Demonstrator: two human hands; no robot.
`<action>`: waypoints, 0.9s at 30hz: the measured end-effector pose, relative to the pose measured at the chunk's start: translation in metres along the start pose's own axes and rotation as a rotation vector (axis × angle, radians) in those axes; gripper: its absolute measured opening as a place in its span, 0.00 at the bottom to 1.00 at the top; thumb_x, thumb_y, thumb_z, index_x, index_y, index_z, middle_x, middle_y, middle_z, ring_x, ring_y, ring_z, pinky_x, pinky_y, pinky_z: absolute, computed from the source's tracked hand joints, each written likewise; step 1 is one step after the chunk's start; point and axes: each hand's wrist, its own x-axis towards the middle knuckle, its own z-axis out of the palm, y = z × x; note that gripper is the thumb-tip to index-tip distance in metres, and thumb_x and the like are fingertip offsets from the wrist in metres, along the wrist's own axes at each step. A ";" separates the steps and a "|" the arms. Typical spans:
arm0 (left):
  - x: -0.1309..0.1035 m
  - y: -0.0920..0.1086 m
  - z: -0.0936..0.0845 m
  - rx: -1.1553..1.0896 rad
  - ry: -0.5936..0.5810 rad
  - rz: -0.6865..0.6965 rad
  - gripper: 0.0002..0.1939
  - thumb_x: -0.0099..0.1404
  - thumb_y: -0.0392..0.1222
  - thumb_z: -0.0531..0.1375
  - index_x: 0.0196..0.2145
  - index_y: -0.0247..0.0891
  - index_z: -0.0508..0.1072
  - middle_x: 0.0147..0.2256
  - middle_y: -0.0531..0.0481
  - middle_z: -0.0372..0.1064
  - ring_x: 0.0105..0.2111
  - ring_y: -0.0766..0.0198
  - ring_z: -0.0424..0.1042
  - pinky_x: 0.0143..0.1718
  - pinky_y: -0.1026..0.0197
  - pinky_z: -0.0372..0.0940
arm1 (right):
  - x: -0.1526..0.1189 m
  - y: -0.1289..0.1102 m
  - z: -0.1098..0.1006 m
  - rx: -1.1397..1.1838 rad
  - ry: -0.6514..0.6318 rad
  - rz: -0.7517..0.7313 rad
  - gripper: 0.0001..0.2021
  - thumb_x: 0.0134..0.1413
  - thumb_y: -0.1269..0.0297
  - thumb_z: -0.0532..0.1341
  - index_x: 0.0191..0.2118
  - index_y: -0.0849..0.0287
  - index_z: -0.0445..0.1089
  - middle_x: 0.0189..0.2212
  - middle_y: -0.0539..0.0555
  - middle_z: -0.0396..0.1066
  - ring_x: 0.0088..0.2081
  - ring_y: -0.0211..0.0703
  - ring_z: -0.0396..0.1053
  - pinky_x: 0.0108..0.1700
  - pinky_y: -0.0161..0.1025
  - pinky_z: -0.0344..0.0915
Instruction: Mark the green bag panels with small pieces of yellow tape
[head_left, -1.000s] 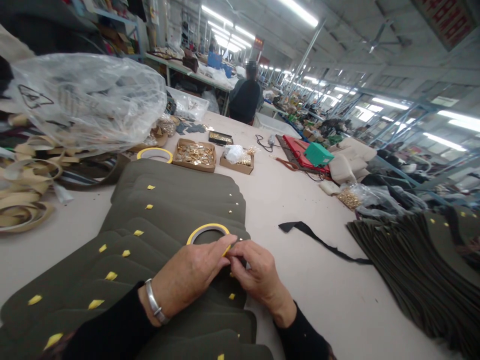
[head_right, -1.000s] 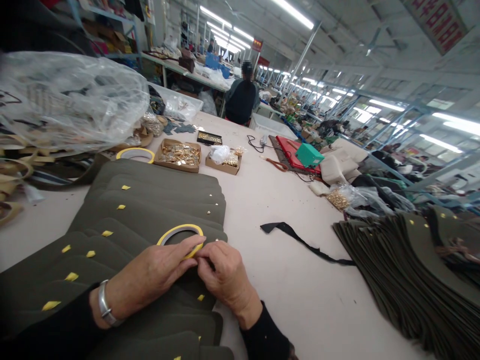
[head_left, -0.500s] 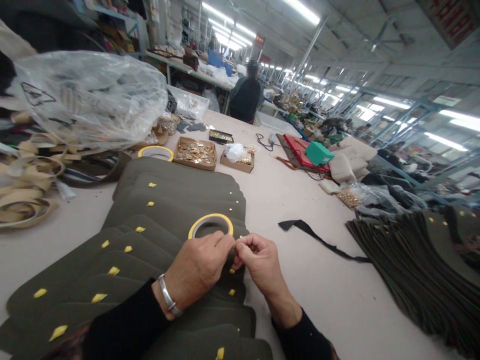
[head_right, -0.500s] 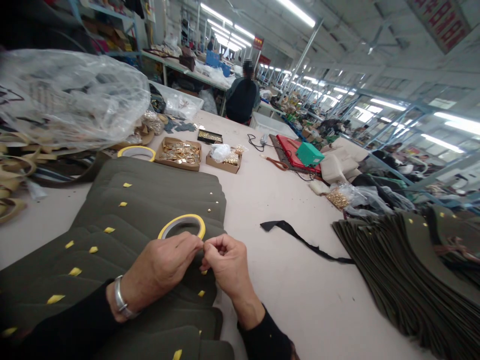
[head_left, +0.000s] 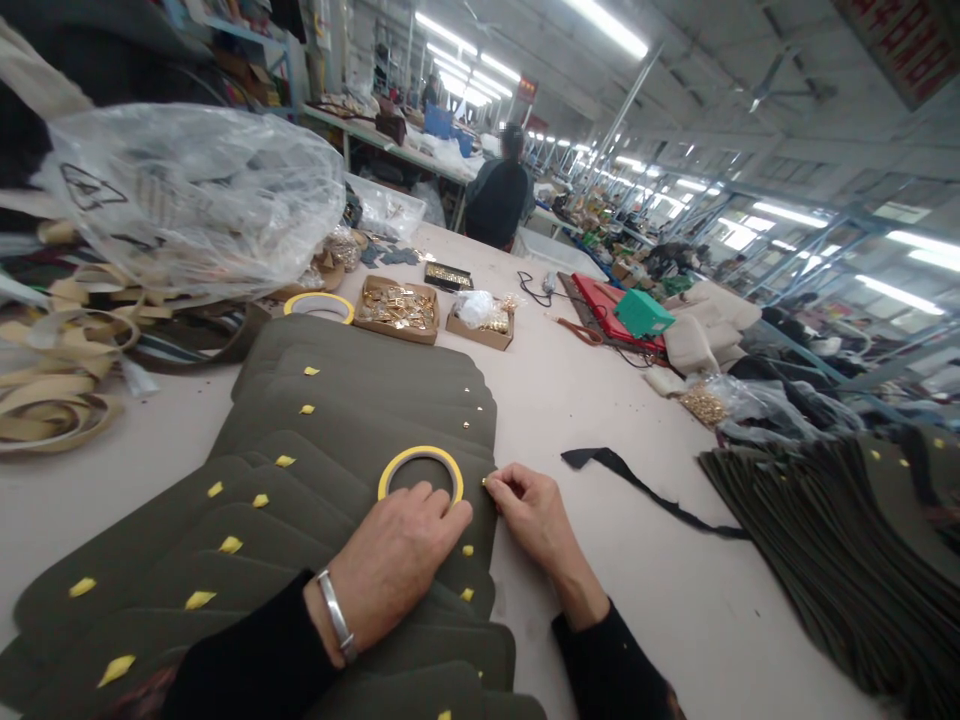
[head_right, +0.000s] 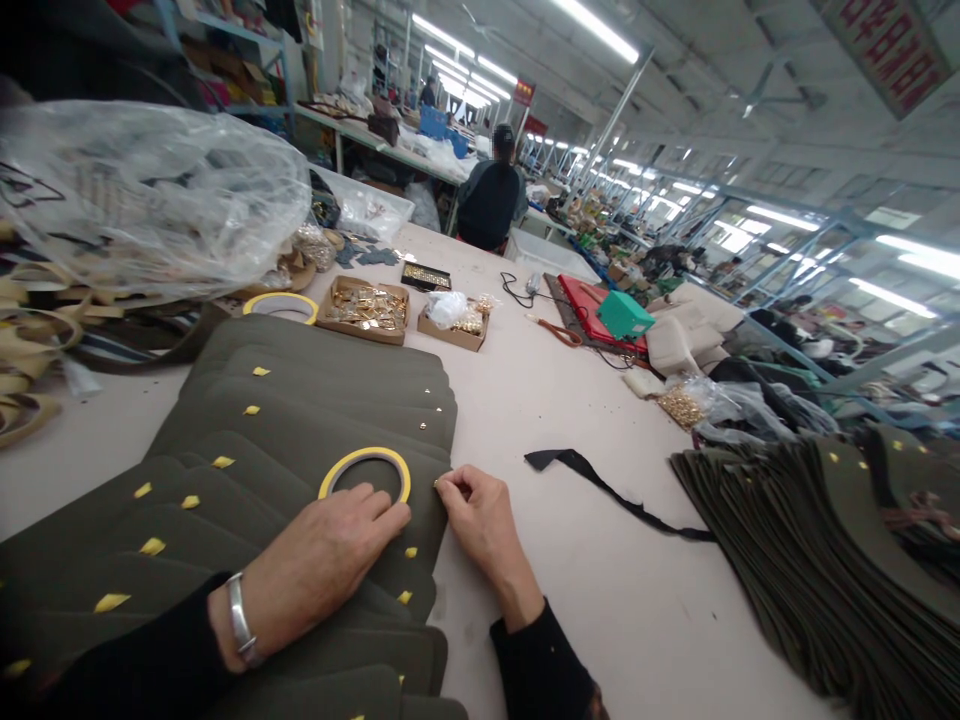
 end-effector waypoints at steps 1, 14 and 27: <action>0.000 0.000 0.001 -0.005 0.003 0.000 0.10 0.63 0.27 0.51 0.36 0.40 0.65 0.34 0.49 0.67 0.34 0.56 0.64 0.34 0.55 0.63 | 0.000 -0.001 0.001 -0.029 0.009 -0.018 0.10 0.53 0.63 0.59 0.27 0.61 0.74 0.22 0.50 0.72 0.25 0.37 0.66 0.29 0.34 0.61; -0.002 0.000 0.004 -0.010 0.031 -0.014 0.08 0.66 0.30 0.49 0.37 0.39 0.65 0.33 0.48 0.66 0.34 0.55 0.64 0.35 0.53 0.61 | -0.002 0.004 0.005 -0.011 0.021 -0.074 0.09 0.54 0.64 0.59 0.28 0.60 0.74 0.24 0.51 0.74 0.26 0.39 0.69 0.31 0.35 0.64; 0.003 -0.005 -0.001 -0.031 0.043 0.003 0.06 0.67 0.33 0.50 0.37 0.39 0.65 0.34 0.48 0.66 0.34 0.57 0.64 0.34 0.55 0.62 | -0.001 0.006 0.003 0.187 0.049 0.102 0.19 0.57 0.57 0.58 0.51 0.62 0.66 0.22 0.47 0.70 0.20 0.38 0.68 0.22 0.35 0.65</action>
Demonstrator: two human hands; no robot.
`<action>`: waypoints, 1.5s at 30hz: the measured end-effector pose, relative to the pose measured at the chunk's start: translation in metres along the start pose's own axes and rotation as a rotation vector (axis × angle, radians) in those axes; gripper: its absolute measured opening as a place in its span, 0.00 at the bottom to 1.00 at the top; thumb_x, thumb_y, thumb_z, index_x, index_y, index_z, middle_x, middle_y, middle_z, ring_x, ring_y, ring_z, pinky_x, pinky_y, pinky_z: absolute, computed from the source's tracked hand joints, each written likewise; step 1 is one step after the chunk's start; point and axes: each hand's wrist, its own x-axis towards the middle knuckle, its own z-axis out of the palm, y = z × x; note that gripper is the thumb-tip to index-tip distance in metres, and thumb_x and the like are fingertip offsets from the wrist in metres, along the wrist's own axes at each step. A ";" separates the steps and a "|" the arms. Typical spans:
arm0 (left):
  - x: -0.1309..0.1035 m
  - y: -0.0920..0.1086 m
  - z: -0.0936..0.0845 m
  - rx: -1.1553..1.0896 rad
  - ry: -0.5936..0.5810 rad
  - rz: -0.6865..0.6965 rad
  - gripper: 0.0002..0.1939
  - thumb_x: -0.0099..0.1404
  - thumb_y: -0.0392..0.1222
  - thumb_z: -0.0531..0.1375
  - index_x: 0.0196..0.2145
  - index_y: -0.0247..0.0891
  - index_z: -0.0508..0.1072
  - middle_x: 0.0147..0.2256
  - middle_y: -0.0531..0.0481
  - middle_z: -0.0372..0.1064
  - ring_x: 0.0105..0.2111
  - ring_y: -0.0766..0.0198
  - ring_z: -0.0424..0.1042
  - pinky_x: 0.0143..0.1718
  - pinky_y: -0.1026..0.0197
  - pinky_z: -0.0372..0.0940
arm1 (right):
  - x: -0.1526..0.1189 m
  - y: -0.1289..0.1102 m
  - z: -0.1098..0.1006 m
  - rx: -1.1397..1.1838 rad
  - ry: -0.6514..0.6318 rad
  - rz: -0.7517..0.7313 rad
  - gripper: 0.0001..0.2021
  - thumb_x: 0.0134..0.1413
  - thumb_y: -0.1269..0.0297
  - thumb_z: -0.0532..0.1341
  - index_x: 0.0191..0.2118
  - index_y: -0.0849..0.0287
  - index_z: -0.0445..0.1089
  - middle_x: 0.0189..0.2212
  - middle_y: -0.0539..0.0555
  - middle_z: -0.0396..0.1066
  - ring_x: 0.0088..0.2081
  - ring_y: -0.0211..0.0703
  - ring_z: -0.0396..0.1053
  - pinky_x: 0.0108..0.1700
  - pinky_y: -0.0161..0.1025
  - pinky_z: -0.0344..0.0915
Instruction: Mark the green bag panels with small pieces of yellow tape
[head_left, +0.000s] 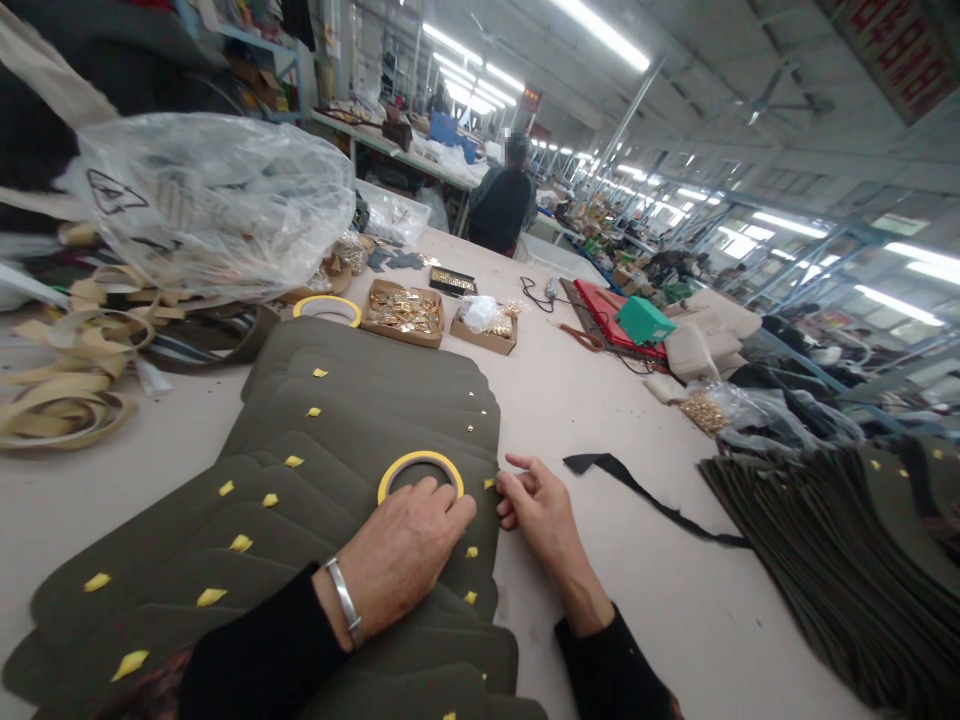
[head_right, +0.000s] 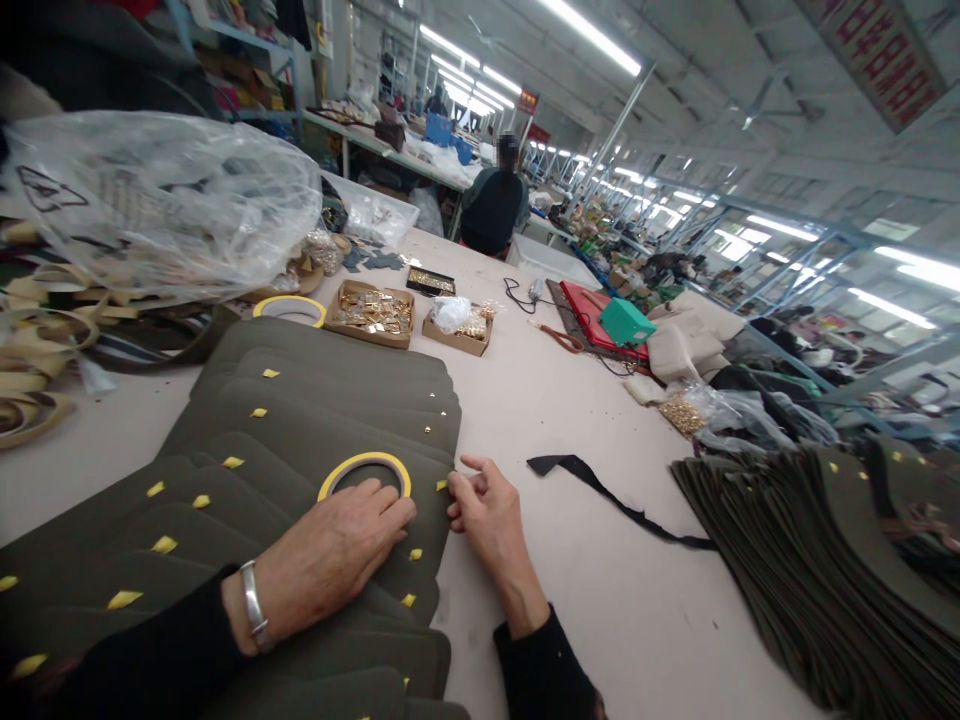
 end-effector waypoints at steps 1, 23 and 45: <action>0.000 -0.001 -0.001 -0.015 -0.006 0.003 0.06 0.67 0.33 0.50 0.36 0.39 0.65 0.34 0.48 0.66 0.34 0.57 0.64 0.33 0.55 0.62 | -0.002 0.001 -0.001 0.001 0.016 -0.063 0.15 0.58 0.57 0.58 0.46 0.61 0.69 0.24 0.49 0.71 0.22 0.39 0.69 0.24 0.36 0.66; 0.002 -0.023 0.000 -0.129 -0.033 -0.036 0.09 0.71 0.37 0.46 0.38 0.40 0.66 0.33 0.51 0.66 0.33 0.62 0.68 0.35 0.60 0.63 | -0.008 -0.025 -0.013 -0.185 -0.524 -0.119 0.07 0.50 0.68 0.60 0.27 0.59 0.76 0.20 0.47 0.72 0.21 0.34 0.64 0.23 0.30 0.57; 0.002 -0.028 -0.003 -0.066 -0.039 -0.002 0.10 0.68 0.32 0.47 0.37 0.40 0.66 0.36 0.49 0.67 0.37 0.57 0.63 0.38 0.54 0.63 | 0.005 -0.007 0.004 -0.732 0.116 -0.433 0.10 0.58 0.71 0.56 0.46 0.60 0.67 0.35 0.55 0.71 0.32 0.42 0.70 0.36 0.36 0.65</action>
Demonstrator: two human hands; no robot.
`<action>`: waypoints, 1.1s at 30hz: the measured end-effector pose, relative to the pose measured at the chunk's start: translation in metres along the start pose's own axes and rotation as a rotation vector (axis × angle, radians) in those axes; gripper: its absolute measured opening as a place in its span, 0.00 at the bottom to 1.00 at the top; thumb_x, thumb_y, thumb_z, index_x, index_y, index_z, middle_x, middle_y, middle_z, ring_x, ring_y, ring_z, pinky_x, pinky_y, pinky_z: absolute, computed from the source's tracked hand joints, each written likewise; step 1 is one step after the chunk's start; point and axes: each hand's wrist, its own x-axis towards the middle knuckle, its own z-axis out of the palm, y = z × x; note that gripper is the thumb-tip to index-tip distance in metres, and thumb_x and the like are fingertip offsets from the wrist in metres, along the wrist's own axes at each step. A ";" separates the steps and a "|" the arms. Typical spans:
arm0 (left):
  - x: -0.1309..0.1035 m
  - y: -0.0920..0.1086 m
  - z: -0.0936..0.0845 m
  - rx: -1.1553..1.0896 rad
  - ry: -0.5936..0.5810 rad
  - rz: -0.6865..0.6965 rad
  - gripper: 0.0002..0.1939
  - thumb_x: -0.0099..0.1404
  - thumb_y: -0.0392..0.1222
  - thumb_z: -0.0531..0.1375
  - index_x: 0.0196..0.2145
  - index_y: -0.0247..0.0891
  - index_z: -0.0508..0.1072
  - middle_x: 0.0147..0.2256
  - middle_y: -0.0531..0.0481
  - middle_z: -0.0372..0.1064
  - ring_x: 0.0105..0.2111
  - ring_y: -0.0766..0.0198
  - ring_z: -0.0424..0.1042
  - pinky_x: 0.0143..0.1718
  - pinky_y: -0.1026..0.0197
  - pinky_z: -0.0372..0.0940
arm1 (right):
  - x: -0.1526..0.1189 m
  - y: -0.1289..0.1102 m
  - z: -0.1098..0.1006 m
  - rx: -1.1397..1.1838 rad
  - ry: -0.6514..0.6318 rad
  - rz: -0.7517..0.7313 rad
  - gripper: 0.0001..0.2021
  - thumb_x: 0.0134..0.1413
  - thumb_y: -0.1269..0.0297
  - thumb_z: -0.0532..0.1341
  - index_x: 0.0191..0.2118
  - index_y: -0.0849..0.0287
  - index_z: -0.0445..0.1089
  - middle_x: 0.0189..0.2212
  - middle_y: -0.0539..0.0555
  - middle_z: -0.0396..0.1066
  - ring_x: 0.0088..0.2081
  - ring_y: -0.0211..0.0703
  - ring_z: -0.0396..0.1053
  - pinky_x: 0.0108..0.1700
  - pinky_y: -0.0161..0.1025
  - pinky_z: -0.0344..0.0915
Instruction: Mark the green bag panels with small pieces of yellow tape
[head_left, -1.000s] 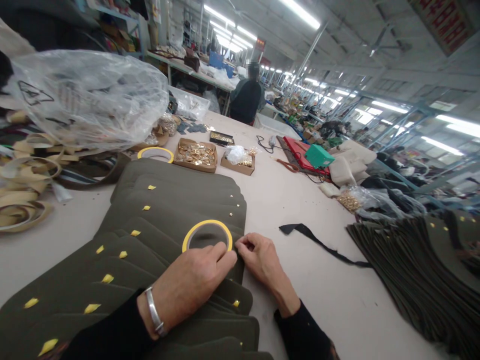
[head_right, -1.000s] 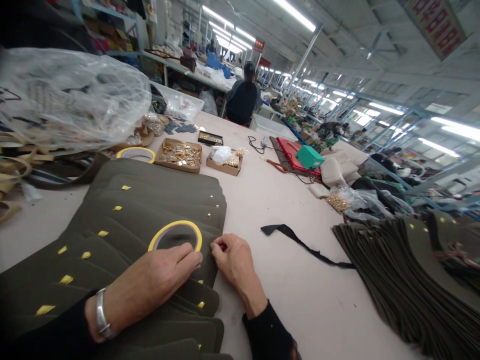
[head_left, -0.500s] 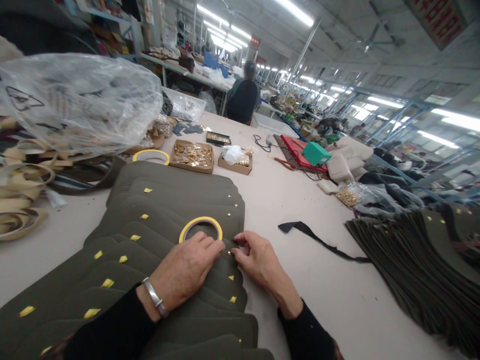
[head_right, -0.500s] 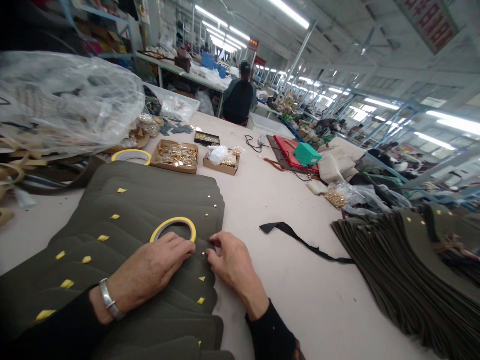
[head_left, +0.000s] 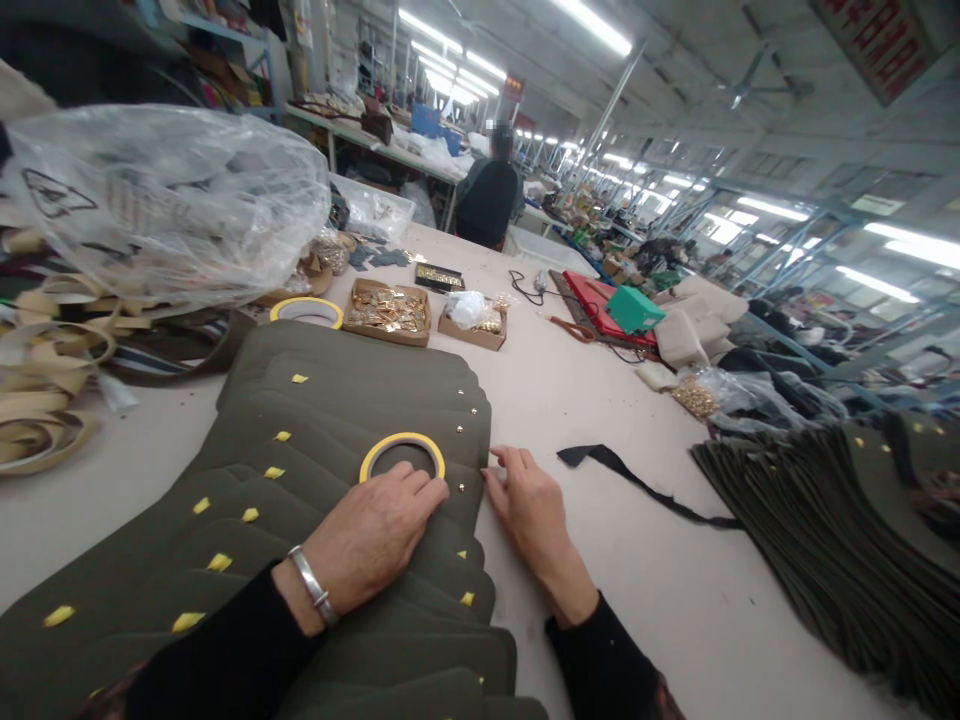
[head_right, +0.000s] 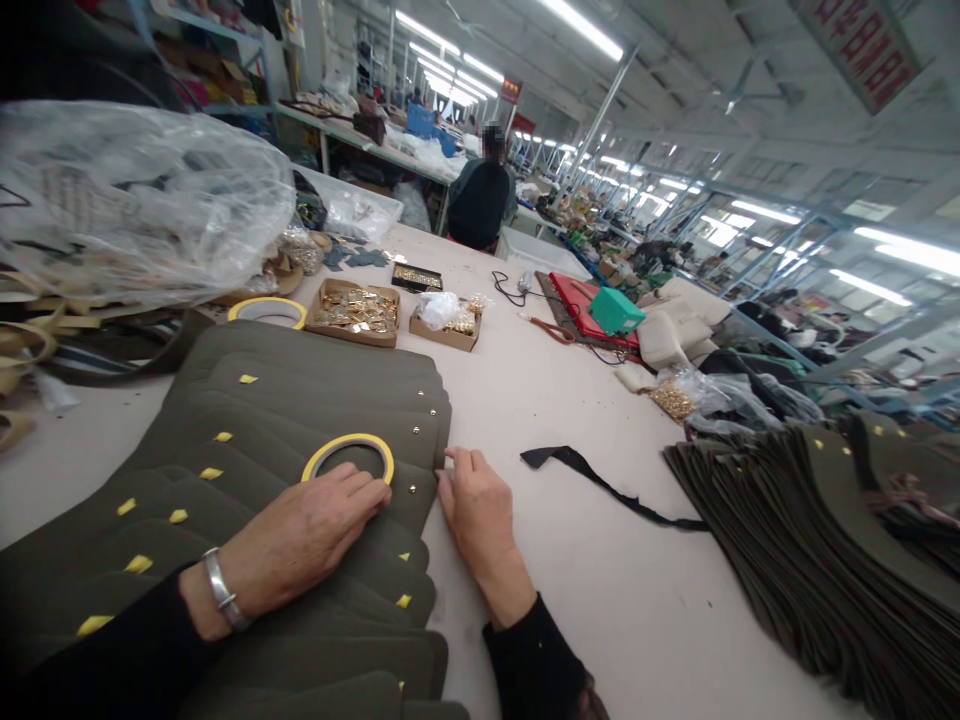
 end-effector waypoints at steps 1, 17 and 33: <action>0.000 0.000 0.000 -0.010 -0.001 -0.001 0.10 0.68 0.32 0.47 0.37 0.40 0.66 0.36 0.49 0.67 0.37 0.57 0.63 0.38 0.54 0.63 | 0.000 0.002 0.000 0.049 0.000 0.020 0.10 0.57 0.69 0.57 0.46 0.59 0.67 0.35 0.54 0.71 0.30 0.40 0.70 0.35 0.36 0.65; -0.001 0.001 -0.002 -0.002 -0.004 0.019 0.11 0.68 0.33 0.47 0.35 0.39 0.67 0.34 0.49 0.68 0.36 0.57 0.65 0.37 0.54 0.65 | 0.004 -0.001 0.003 0.144 0.027 0.067 0.08 0.55 0.66 0.60 0.41 0.60 0.70 0.28 0.51 0.72 0.28 0.40 0.70 0.33 0.35 0.63; -0.007 0.004 0.005 -0.214 0.352 0.093 0.26 0.70 0.36 0.48 0.64 0.38 0.48 0.54 0.45 0.69 0.50 0.64 0.71 0.52 0.64 0.66 | -0.007 -0.031 -0.023 0.693 -0.034 -0.186 0.11 0.54 0.74 0.58 0.43 0.59 0.72 0.36 0.54 0.74 0.34 0.39 0.70 0.39 0.36 0.68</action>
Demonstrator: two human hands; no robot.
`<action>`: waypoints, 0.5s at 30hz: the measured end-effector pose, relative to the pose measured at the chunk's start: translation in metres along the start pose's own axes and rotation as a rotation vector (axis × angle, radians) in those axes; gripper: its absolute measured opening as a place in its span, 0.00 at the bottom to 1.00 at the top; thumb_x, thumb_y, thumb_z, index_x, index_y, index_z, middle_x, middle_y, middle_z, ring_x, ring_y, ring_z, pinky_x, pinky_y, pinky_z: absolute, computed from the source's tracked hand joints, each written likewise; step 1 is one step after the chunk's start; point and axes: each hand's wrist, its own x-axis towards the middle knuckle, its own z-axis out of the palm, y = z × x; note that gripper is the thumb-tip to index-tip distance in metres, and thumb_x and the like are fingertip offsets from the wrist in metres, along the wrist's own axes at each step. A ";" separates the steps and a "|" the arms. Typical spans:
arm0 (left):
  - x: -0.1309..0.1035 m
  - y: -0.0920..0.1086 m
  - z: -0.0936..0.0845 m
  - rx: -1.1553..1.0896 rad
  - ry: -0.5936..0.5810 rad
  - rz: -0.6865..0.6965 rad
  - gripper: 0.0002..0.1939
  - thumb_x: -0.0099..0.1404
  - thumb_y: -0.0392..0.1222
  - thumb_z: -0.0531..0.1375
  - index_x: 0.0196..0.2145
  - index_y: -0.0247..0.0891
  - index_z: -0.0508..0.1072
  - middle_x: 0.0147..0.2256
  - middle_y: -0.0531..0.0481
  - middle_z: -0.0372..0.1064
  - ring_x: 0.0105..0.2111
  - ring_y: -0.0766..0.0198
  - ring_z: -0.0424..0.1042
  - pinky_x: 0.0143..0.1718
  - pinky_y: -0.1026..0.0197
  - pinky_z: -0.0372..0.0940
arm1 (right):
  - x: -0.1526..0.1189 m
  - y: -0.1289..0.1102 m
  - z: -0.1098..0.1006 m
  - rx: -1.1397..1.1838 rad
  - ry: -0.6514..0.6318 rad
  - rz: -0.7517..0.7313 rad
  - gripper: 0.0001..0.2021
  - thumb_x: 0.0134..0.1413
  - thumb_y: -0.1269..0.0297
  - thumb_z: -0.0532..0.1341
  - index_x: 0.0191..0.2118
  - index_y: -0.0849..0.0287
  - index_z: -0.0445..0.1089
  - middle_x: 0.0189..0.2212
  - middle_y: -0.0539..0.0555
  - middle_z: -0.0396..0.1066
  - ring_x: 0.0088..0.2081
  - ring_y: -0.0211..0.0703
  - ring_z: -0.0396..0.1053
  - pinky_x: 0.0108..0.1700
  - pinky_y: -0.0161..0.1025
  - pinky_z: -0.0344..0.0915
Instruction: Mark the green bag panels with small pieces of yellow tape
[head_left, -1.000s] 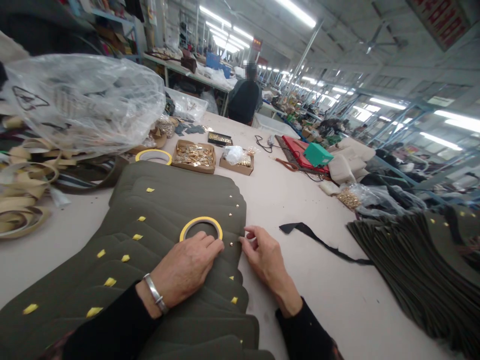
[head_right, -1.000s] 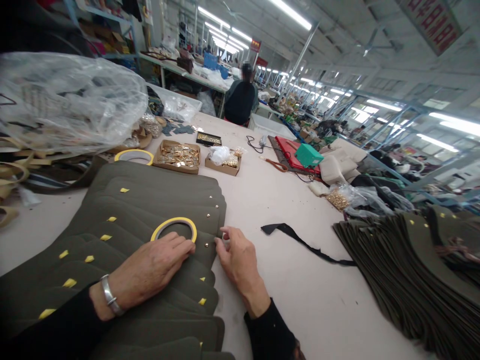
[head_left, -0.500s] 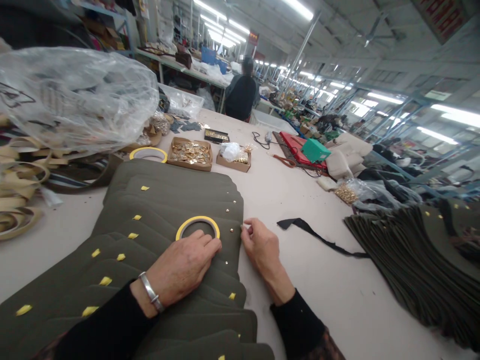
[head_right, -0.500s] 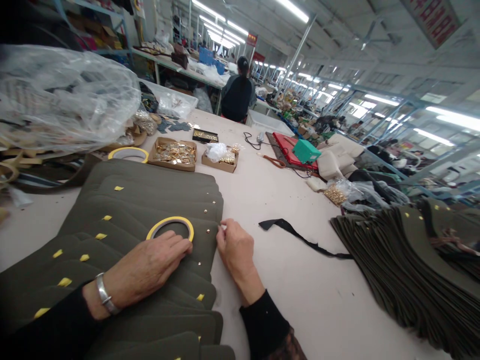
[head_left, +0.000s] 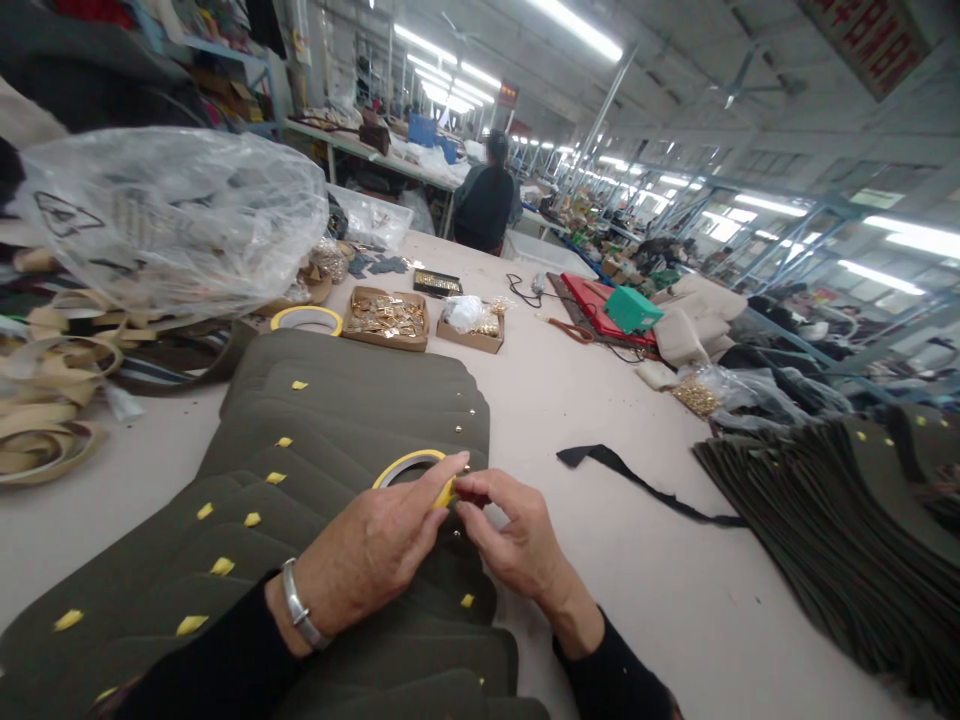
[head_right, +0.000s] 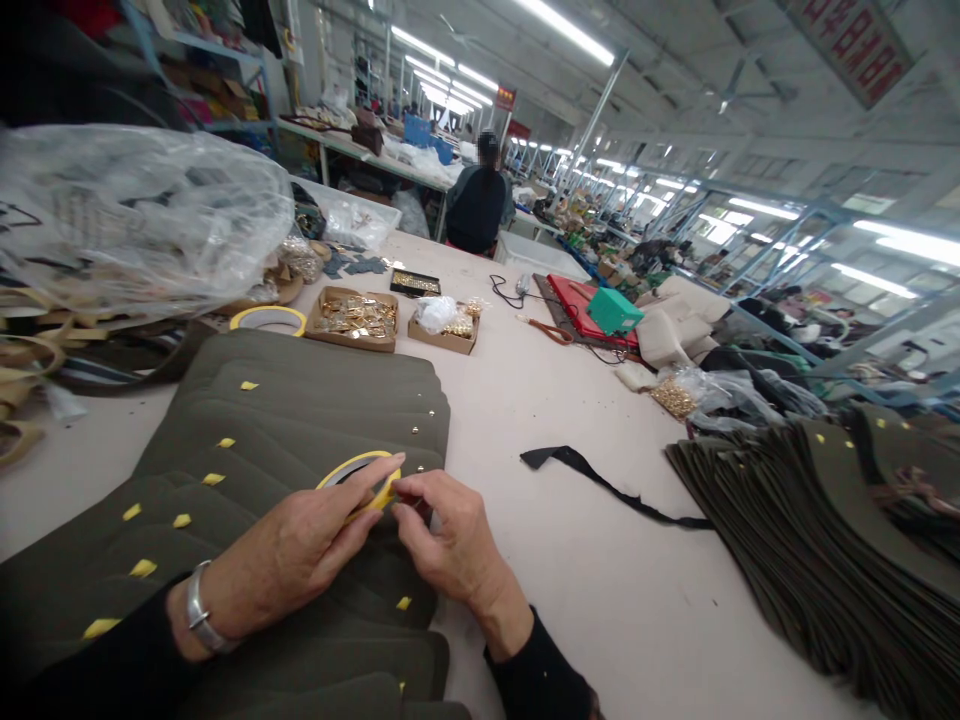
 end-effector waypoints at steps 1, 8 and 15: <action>0.000 0.001 0.000 0.005 -0.003 0.001 0.26 0.70 0.36 0.48 0.63 0.37 0.49 0.53 0.45 0.69 0.50 0.64 0.71 0.52 0.63 0.66 | 0.000 0.000 0.001 -0.024 0.001 -0.015 0.10 0.54 0.73 0.58 0.42 0.59 0.72 0.35 0.54 0.73 0.33 0.39 0.70 0.39 0.36 0.67; 0.000 0.006 -0.002 0.001 -0.074 0.010 0.21 0.69 0.35 0.47 0.59 0.38 0.53 0.48 0.44 0.72 0.46 0.62 0.73 0.48 0.60 0.69 | -0.001 0.001 0.004 -0.164 0.026 -0.118 0.07 0.56 0.74 0.56 0.35 0.58 0.70 0.29 0.52 0.73 0.31 0.38 0.69 0.36 0.36 0.66; 0.002 0.015 -0.003 0.055 -0.132 -0.070 0.13 0.69 0.34 0.48 0.49 0.38 0.63 0.38 0.47 0.73 0.39 0.60 0.74 0.41 0.59 0.69 | -0.006 0.005 0.012 -0.288 0.095 -0.179 0.06 0.54 0.75 0.56 0.30 0.58 0.66 0.24 0.51 0.69 0.26 0.37 0.67 0.31 0.34 0.64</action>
